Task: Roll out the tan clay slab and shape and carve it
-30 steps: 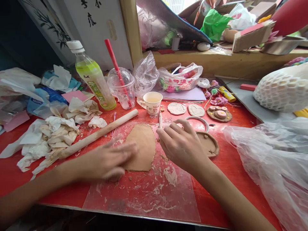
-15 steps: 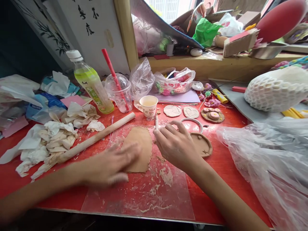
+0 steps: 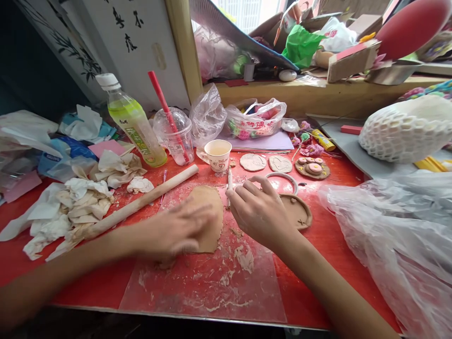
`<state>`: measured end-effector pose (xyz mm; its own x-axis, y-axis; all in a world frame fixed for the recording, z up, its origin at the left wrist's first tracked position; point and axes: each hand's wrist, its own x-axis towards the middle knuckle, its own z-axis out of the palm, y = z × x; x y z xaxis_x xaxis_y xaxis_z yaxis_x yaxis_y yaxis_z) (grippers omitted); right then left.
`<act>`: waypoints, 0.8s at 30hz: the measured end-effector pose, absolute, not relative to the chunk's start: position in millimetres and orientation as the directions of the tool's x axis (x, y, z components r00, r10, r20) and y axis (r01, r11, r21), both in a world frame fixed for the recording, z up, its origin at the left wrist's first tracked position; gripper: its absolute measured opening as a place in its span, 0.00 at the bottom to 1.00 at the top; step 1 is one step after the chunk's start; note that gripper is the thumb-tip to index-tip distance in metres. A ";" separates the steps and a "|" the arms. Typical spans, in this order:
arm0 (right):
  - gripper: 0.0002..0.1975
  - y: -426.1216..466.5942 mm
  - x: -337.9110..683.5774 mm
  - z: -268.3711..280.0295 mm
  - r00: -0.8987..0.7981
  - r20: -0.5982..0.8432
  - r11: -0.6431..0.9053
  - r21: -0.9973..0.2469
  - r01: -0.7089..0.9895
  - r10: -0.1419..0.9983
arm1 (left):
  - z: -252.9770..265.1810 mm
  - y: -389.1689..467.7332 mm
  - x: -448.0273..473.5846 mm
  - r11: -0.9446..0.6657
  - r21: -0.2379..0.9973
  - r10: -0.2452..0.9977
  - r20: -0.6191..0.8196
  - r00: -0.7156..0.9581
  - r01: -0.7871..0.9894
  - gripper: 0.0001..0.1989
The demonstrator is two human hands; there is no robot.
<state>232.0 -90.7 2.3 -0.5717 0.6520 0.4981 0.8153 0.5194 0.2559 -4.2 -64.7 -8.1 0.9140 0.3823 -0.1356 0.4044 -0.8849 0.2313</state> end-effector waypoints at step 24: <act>0.09 -80.8 241.0 -6.4 -0.524 0.486 0.496 0.198 0.846 0.699 | -0.9 -52.5 16.5 -0.805 0.228 0.522 -0.169 0.836 0.548 0.30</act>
<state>241.0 -80.8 -6.4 -0.5239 0.6994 0.4863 0.8456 0.4955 0.1983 16.5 -52.5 -0.9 0.8360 0.5221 -0.1690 0.5485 -0.8046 0.2277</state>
